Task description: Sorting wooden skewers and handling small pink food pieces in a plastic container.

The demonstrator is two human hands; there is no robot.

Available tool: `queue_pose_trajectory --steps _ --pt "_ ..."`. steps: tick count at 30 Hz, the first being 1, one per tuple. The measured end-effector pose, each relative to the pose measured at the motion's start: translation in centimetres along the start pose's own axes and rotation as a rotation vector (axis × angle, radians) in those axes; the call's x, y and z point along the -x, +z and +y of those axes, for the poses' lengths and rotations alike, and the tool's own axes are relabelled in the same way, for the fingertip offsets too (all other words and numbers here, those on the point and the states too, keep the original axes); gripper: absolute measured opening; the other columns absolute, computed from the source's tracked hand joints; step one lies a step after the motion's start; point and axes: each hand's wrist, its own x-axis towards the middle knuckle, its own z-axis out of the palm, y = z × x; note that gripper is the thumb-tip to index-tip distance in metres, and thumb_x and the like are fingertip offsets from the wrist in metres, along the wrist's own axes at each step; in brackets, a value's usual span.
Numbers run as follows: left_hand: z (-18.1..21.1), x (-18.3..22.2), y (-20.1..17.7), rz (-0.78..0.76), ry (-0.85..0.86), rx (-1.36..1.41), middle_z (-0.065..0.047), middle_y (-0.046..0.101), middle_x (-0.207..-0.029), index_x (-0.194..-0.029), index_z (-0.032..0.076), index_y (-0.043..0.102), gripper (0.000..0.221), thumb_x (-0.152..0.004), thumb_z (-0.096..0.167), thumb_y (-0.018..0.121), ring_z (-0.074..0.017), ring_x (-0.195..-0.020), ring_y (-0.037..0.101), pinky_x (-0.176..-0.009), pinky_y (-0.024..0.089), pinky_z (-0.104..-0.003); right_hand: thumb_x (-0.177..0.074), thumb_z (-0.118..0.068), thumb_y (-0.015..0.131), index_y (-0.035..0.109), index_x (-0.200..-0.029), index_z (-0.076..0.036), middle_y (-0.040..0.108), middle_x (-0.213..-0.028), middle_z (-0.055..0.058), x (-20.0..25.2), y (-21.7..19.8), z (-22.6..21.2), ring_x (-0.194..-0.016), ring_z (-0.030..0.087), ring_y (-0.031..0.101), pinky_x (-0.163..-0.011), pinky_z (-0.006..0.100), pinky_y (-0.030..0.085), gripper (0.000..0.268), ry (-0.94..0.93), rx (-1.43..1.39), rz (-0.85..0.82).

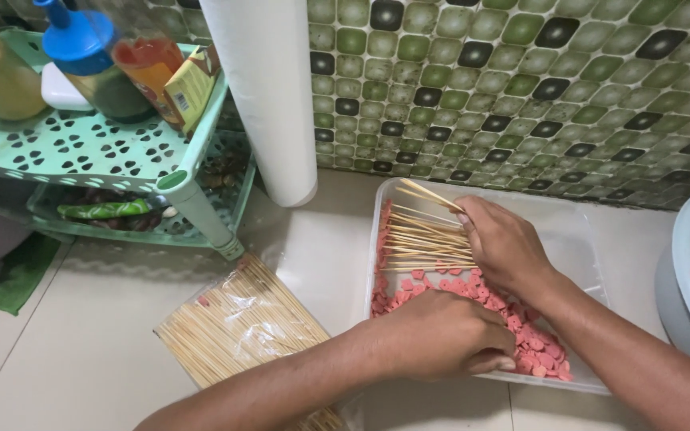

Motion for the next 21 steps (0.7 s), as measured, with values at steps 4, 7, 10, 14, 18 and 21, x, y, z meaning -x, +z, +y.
queue_pose_trajectory --steps 4,7,10,14,18,21 --pt "0.2 -0.1 -0.7 -0.044 -0.005 0.025 -0.002 0.072 -0.098 -0.102 0.014 0.068 0.022 -0.102 0.031 0.053 -0.0291 -0.085 0.069 -0.055 0.049 -0.05 -0.106 -0.034 0.042 0.049 -0.111 -0.02 0.071 -0.098 0.007 -0.1 -0.9 -1.1 -0.076 0.039 0.063 -0.064 0.051 0.044 0.016 0.109 0.01 -0.121" --pt "0.4 -0.1 -1.0 -0.072 -0.026 0.036 0.0 0.073 -0.101 -0.104 0.015 0.07 0.023 -0.101 0.031 0.053 -0.028 -0.088 0.071 -0.056 0.051 -0.051 -0.101 -0.032 0.054 0.061 -0.105 -0.021 0.073 -0.082 0.002 -0.3 -1.4 -1.7 -0.064 0.026 0.063 -0.057 0.043 0.044 0.014 0.14 0.009 -0.179" --pt "0.4 -0.1 -0.9 -0.081 -0.054 0.038 0.001 0.074 -0.104 -0.106 0.016 0.07 0.024 -0.101 0.032 0.052 -0.0283 -0.091 0.071 -0.056 0.05 -0.052 -0.094 -0.033 0.062 0.069 -0.106 -0.021 0.079 -0.094 0.002 -0.5 -1.7 -2.0 -0.08 0.029 0.07 -0.068 0.044 0.049 0.019 0.199 0.033 -0.256" --pt "0.3 -0.1 -0.9 -0.087 -0.05 0.059 0.0 0.074 -0.106 -0.107 0.015 0.07 0.025 -0.101 0.032 0.052 -0.0293 -0.093 0.071 -0.062 0.051 -0.051 -0.092 -0.032 0.062 0.069 -0.098 -0.023 0.077 -0.091 -0.001 -0.6 -1.4 -1.5 -0.082 0.028 0.069 -0.068 0.044 0.048 0.013 0.182 0.059 -0.269" --pt "0.2 -0.2 -1.0 -0.109 -0.056 0.061 -0.001 0.074 -0.103 -0.105 0.014 0.069 0.025 -0.101 0.032 0.051 -0.0289 -0.09 0.07 -0.059 0.051 -0.05 -0.095 -0.029 0.061 0.068 -0.094 -0.021 0.076 -0.087 -0.001 -0.6 -0.8 -0.9 -0.078 0.026 0.068 -0.065 0.042 0.047 0.011 0.157 0.072 -0.254" --pt "0.2 -0.2 -0.9 -0.129 -0.073 0.065 0.0 0.073 -0.104 -0.105 0.015 0.069 0.027 -0.101 0.034 0.05 -0.0284 -0.092 0.071 -0.061 0.051 -0.051 -0.094 -0.025 0.056 0.068 -0.095 -0.021 0.078 -0.096 -0.002 -0.5 -1.7 -2.0 -0.081 0.024 0.068 -0.067 0.041 0.048 0.013 0.193 0.055 -0.231"
